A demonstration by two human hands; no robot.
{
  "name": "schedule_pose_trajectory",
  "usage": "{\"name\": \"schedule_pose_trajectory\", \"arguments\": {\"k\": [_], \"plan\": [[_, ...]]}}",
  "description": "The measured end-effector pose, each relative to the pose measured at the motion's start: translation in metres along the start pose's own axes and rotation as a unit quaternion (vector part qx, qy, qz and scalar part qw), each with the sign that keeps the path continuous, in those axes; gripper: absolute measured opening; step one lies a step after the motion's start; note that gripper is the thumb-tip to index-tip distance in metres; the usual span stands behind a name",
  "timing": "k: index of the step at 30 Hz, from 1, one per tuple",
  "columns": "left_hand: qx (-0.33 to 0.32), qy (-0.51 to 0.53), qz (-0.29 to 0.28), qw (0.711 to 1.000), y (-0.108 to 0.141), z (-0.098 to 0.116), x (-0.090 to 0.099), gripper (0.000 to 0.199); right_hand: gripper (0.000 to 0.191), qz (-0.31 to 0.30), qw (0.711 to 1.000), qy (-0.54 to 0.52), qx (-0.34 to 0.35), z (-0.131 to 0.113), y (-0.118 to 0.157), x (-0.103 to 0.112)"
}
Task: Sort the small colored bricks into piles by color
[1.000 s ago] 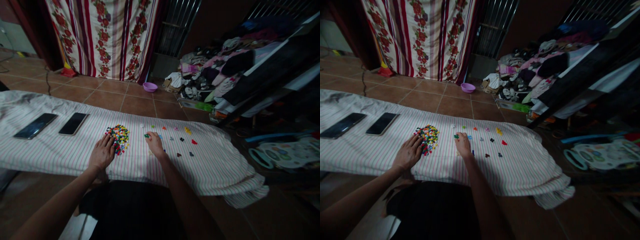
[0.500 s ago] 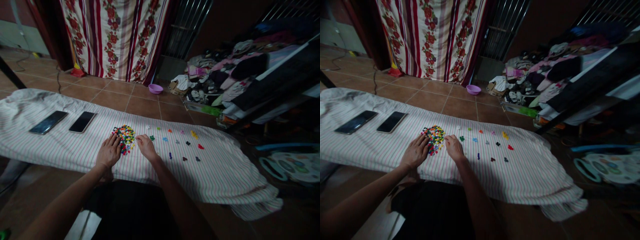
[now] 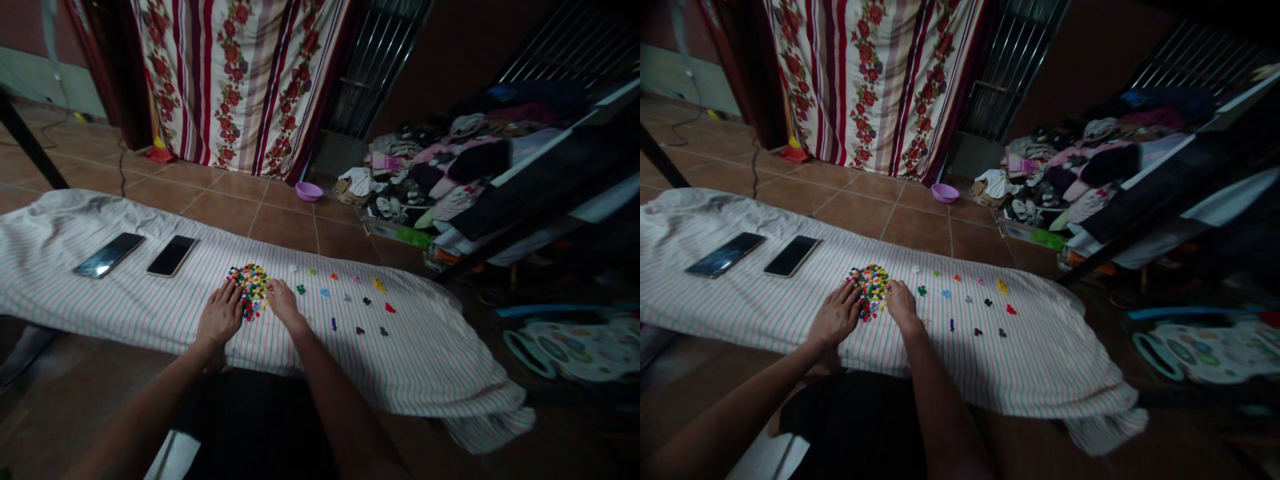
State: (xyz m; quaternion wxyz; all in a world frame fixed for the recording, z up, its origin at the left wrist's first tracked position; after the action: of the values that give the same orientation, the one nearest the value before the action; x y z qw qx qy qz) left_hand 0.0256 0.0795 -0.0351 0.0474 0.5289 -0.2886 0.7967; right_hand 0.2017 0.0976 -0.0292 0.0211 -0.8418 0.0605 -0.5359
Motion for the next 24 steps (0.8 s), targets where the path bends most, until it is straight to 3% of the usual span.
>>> {"name": "schedule_pose_trajectory", "arguments": {"k": [9, 24], "plan": [[-0.012, 0.009, 0.017, 1.000, 0.001, 0.000, 0.003, 0.047, 0.013, 0.032, 0.999, -0.038, 0.014, 0.010, 0.003, -0.003], [-0.020, -0.004, 0.019, 1.000, 0.001, 0.003, 0.006, 0.048, 0.018, 0.060, 0.986, -0.151, -0.029, 0.023, 0.011, 0.002]]}}
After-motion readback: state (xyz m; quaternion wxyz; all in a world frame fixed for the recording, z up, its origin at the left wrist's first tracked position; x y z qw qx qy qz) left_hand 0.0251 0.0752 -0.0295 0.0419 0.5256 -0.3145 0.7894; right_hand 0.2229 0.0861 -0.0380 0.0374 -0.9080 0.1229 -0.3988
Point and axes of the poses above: each hand's wrist, its own y-axis away from the middle knuckle, its own x-axis out of the back of the hand, z = x × y, the point moved 6 cm from there along -y, towards the middle knuckle, and after that the axes turned 3 degrees about y, right-handed, at the moved point
